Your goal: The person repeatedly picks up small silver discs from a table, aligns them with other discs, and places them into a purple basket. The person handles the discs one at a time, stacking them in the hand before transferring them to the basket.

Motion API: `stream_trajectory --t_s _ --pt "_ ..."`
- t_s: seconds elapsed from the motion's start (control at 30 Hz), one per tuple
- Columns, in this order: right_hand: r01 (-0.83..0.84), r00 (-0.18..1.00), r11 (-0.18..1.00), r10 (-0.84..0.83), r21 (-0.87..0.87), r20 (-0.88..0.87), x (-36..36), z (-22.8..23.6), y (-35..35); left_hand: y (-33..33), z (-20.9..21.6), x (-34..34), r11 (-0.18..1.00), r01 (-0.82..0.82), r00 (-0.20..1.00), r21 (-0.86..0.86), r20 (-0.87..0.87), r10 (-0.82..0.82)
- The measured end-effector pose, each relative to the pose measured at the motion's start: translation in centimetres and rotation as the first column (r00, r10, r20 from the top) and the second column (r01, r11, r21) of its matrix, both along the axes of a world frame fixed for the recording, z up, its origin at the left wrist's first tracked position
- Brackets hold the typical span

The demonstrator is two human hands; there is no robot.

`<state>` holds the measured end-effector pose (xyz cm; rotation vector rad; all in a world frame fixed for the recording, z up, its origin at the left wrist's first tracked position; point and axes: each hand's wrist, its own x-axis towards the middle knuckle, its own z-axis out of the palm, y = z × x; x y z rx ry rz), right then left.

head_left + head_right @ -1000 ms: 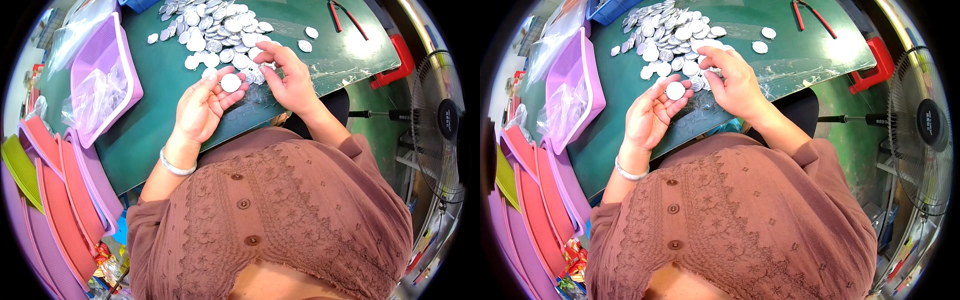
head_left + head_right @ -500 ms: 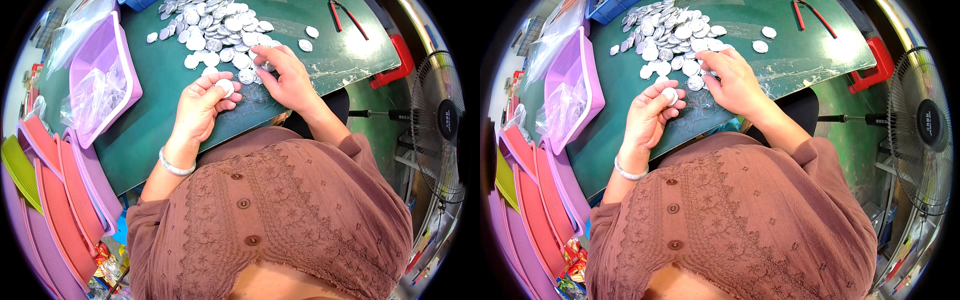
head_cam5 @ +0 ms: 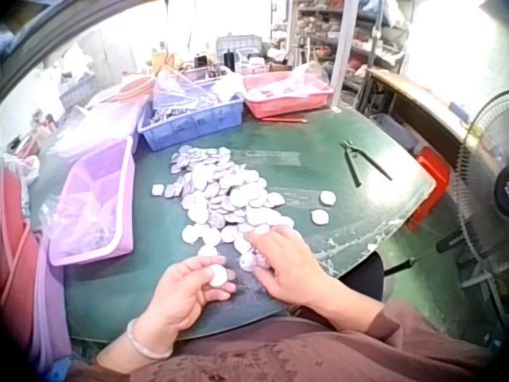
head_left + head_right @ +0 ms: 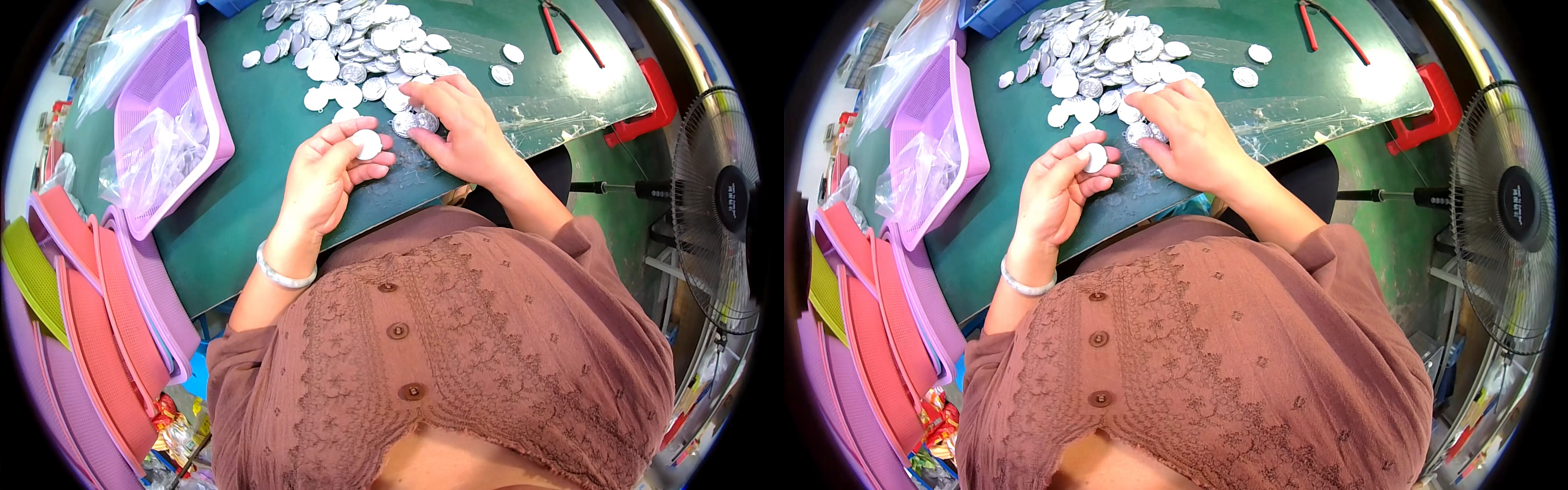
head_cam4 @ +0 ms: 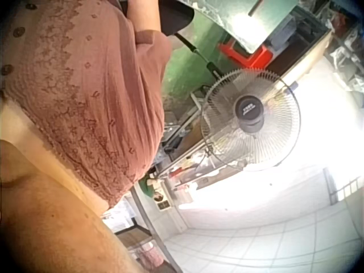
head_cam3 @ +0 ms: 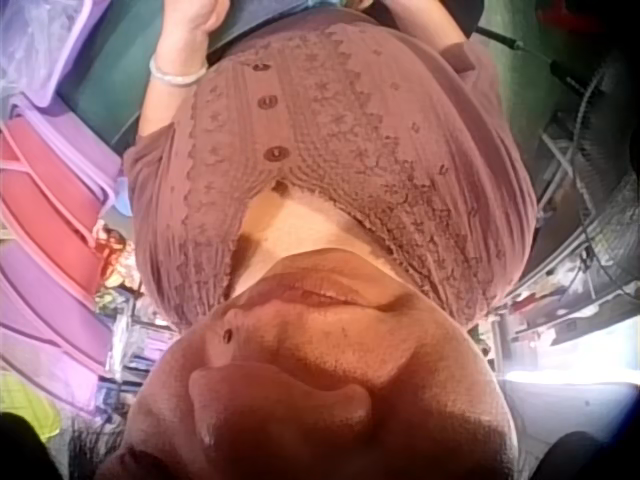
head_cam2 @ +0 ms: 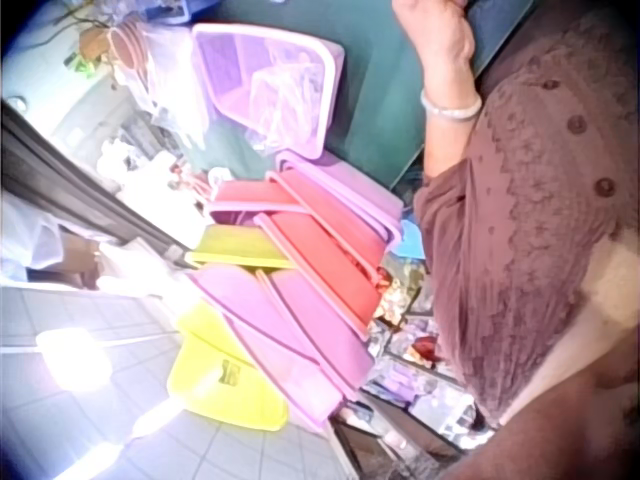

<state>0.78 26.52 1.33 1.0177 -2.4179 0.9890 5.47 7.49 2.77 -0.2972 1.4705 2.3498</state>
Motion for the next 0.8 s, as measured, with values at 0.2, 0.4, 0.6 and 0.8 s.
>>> stream_trajectory --t_s 0.2,0.4,0.6,0.8 --pt "0.005 1.0 0.999 -0.005 0.054 0.007 0.4 -0.1 -0.2 -0.8 0.2 0.6 0.903 0.122 0.99 -0.413 -0.016 -0.141" --pt "0.036 0.999 0.999 -0.036 -0.002 0.041 0.4 -0.2 -0.7 -1.9 0.0 1.8 0.372 -0.155 0.855 -0.915 -0.313 -0.413" --pt "0.064 0.974 0.996 -0.048 -0.066 0.219 0.5 -0.2 -0.6 -1.5 0.4 1.5 0.303 -0.387 0.776 -0.871 -0.485 -0.403" --pt "0.151 0.733 0.883 0.201 -0.444 0.65 0.7 0.2 -0.8 -0.2 -0.4 0.5 0.588 -0.253 0.836 -0.768 -0.48 -0.267"
